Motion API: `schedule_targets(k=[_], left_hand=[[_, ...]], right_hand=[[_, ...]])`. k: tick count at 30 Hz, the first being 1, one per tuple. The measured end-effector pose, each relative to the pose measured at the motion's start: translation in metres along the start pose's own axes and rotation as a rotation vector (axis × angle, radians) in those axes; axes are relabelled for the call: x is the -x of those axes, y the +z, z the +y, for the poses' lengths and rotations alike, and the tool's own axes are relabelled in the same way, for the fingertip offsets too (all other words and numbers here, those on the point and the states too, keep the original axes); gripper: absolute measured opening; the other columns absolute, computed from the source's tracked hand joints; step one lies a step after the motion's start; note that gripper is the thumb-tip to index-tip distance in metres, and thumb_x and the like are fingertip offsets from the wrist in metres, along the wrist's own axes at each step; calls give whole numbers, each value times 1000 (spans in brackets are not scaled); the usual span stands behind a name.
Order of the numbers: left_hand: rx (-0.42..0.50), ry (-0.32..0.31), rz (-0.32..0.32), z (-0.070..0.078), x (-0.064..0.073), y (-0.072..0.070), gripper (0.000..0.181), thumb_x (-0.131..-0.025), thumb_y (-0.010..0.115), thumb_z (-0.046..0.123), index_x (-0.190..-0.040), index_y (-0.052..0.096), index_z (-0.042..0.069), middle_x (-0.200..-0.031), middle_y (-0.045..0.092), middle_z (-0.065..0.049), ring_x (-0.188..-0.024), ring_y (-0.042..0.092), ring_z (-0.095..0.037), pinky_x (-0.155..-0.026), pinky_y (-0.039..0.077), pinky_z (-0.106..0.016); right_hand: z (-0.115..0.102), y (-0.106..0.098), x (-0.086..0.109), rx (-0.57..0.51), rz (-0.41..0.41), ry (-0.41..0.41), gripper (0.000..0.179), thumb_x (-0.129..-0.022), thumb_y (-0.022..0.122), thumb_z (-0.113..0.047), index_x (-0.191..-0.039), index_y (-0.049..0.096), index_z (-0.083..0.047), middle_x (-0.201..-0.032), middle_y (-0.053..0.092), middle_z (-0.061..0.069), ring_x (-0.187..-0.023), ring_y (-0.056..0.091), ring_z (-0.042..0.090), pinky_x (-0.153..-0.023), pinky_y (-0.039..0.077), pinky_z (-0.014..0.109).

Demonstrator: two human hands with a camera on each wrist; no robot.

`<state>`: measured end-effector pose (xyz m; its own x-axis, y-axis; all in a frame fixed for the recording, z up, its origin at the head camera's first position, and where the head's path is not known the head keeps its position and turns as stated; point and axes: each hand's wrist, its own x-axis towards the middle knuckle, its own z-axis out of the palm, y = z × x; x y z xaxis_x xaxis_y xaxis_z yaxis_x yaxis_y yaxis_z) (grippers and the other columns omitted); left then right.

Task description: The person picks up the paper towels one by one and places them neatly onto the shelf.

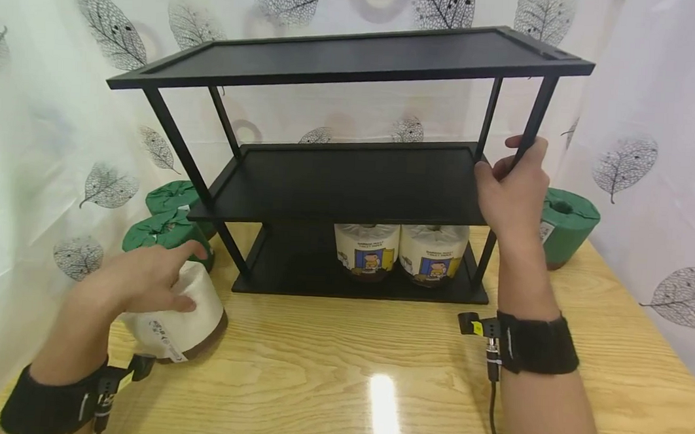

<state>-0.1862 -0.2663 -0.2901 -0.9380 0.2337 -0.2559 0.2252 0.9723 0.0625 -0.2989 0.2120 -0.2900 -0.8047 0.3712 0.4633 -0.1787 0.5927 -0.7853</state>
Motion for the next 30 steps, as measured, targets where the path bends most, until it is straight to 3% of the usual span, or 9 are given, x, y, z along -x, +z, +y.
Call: schedule_targets(k=[3,6,12,15,19,23,27,30], left_hand=[[93,125,9,9,1,1,61,-78,82,36,-127,50,18,-74,57,0,-65,54,-16,-60,45,-33],[157,237,40,15,-2,4,55,-79,80,31,-123,51,19,-68,51,4,-58,48,-10,-55,41,-28],[186,368,127,23,-6,10,47,-80,77,25,-119,51,21,-66,43,11,-53,39,-2,-52,36,-23],[185,432,198,25,-5,12,44,-82,75,27,-118,50,20,-68,42,13,-53,36,0,-53,36,-21],[147,538,345,28,-7,13,40,-85,72,30,-116,51,17,-70,39,13,-57,33,1,-55,35,-21],[96,583,460,32,-11,15,37,-86,71,31,-113,52,16,-74,40,13,-63,35,-2,-65,38,-25],[36,573,514,36,-19,20,38,-85,71,29,-113,52,12,-80,50,10,-67,43,-6,-79,37,-35],[-13,552,549,39,-25,23,38,-85,72,27,-113,52,11,-81,56,7,-69,49,-9,-81,35,-38]], right_hand=[[-1,0,0,9,3,-1,37,-93,58,-33,-126,43,-27,-75,49,-16,-69,47,7,-70,33,28],[-1,0,0,8,4,3,36,-93,57,-33,-126,43,-27,-75,49,-16,-69,47,8,-71,33,28],[-2,2,1,16,-5,0,36,-93,57,-33,-126,43,-27,-75,49,-15,-69,47,9,-70,34,28],[-3,4,0,13,-10,-4,36,-93,57,-33,-126,42,-28,-75,50,-15,-69,47,9,-70,34,28],[-4,5,-1,11,-8,-3,37,-93,57,-33,-126,42,-27,-76,50,-14,-69,48,9,-69,34,28],[-3,5,-1,18,-5,4,37,-93,58,-33,-127,43,-26,-76,50,-14,-70,48,9,-70,34,28],[-3,3,0,21,3,1,37,-93,58,-33,-127,43,-26,-77,50,-14,-69,48,9,-70,34,28],[-2,1,-1,25,7,-4,37,-93,58,-33,-127,42,-26,-77,50,-14,-69,48,8,-70,34,28]])
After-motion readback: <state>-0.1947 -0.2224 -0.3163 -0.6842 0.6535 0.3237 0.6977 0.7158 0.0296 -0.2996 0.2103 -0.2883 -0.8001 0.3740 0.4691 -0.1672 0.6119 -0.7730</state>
